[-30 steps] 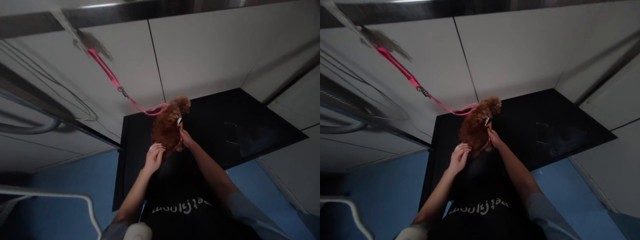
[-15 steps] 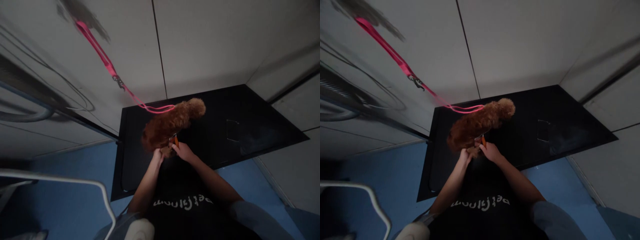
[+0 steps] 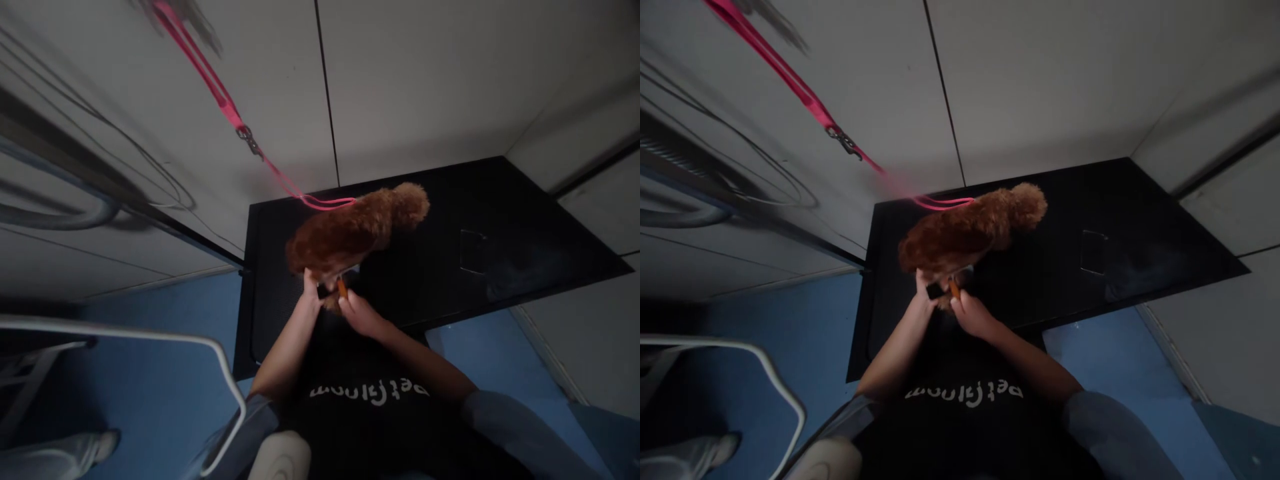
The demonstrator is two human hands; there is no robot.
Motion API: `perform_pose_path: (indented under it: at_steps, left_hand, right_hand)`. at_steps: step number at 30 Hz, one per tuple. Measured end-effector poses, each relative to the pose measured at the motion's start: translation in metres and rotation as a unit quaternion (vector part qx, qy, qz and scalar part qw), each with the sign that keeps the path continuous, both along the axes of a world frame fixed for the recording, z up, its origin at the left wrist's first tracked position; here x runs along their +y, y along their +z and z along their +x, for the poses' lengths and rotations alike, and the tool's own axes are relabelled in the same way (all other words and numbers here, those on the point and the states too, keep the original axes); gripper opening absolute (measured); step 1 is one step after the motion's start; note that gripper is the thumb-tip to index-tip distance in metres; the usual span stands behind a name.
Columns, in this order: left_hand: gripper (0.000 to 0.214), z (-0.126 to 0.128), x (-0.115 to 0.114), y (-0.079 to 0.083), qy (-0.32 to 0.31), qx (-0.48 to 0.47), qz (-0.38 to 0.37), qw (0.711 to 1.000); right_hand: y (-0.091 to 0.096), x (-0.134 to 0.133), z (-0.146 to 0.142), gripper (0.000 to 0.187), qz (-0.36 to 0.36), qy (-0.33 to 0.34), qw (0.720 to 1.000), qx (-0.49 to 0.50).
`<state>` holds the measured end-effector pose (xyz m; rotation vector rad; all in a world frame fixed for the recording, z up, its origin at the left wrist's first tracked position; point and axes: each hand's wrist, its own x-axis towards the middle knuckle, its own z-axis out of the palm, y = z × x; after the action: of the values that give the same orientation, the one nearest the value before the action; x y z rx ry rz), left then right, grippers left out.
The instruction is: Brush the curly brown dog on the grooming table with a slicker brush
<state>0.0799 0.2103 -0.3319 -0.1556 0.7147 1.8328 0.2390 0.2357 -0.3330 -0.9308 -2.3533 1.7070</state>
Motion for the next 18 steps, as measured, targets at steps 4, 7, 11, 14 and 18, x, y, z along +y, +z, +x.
perform_pose_path:
  at_steps: [4,7,11,14,18]
  left_hand:
    - [0.043,-0.005,-0.001,0.011,0.011,-0.011,0.013,1.0]
    - [0.047,-0.004,-0.001,0.017,0.039,-0.019,0.028,0.999]
    - [0.049,-0.005,-0.001,0.02,0.021,-0.02,-0.019,0.999]
    - [0.044,-0.008,-0.001,0.021,0.026,-0.001,-0.041,0.999]
    - [0.052,-0.008,0.0,0.021,0.042,0.003,-0.062,0.997]
  right_hand:
    - [-0.014,-0.023,0.016,0.021,-0.05,0.089,0.992,-0.079]
    - [-0.007,-0.018,0.017,0.03,-0.091,0.044,0.995,-0.015]
    - [0.0,-0.004,0.008,0.029,-0.051,-0.002,0.999,0.011]
    - [0.001,-0.007,0.018,0.03,-0.037,0.078,0.993,-0.082]
    - [0.013,-0.005,0.024,0.034,-0.114,0.091,0.987,-0.062]
